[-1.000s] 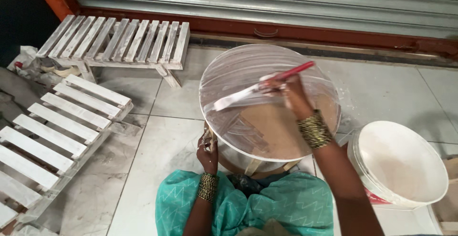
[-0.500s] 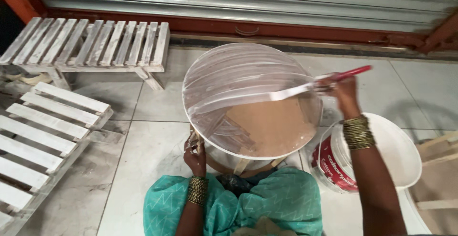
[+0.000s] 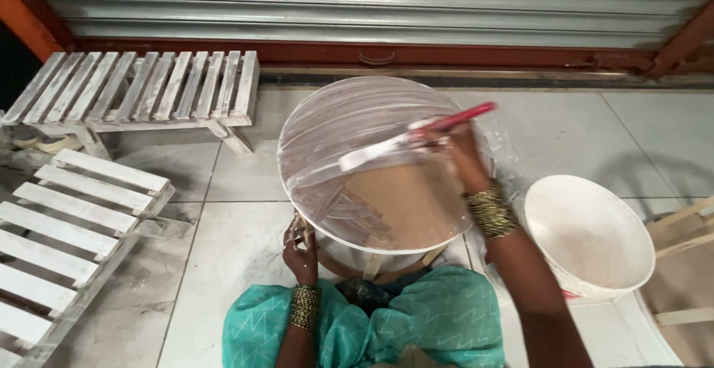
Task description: The person sits on the floor and paints the round top of a small wooden table white using a paintbrush, dipping the brush into a bucket of white paint and brushing across the surface to cover the bare wood, working around the tabletop as the coat builds up.
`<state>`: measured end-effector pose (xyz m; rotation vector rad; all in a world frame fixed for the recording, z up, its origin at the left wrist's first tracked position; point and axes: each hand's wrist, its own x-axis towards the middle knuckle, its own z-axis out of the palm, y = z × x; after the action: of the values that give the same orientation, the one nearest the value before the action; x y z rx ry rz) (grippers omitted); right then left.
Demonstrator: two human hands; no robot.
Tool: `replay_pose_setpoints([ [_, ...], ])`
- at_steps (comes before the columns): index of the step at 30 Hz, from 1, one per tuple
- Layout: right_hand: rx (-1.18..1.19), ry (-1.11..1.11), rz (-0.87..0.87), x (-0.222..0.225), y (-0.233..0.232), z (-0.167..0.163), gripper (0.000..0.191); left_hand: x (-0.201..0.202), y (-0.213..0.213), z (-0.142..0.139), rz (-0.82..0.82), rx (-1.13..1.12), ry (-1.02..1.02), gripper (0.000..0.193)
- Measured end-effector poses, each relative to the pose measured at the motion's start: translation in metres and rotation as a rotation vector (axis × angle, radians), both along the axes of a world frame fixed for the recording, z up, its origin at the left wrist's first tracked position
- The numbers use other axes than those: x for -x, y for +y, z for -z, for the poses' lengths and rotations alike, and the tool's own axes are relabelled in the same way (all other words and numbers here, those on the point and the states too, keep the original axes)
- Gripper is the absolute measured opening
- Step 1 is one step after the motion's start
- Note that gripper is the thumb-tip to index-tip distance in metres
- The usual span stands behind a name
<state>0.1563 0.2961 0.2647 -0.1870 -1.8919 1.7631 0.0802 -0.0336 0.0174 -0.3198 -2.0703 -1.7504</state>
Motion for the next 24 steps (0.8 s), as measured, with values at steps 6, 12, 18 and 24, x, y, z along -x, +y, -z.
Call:
replay_pose_setpoints([
  [6,0.080,-0.064,-0.118,0.080,-0.056,0.019,0.018,0.002,0.000,0.002,-0.020,0.029,-0.008,0.046],
  [12,-0.062,-0.096,0.089,0.057,0.037,0.028,0.008,0.006,0.002,0.008,-0.011,-0.051,-0.079,0.048],
  [18,-0.202,-0.089,0.493,-0.063,0.150,-0.006,0.006,0.004,0.008,0.007,0.049,-0.169,-0.112,0.043],
  [24,-0.380,-0.113,0.647,-0.105,0.146,-0.031,0.010,-0.001,0.007,0.003,0.037,-0.128,-0.081,0.044],
])
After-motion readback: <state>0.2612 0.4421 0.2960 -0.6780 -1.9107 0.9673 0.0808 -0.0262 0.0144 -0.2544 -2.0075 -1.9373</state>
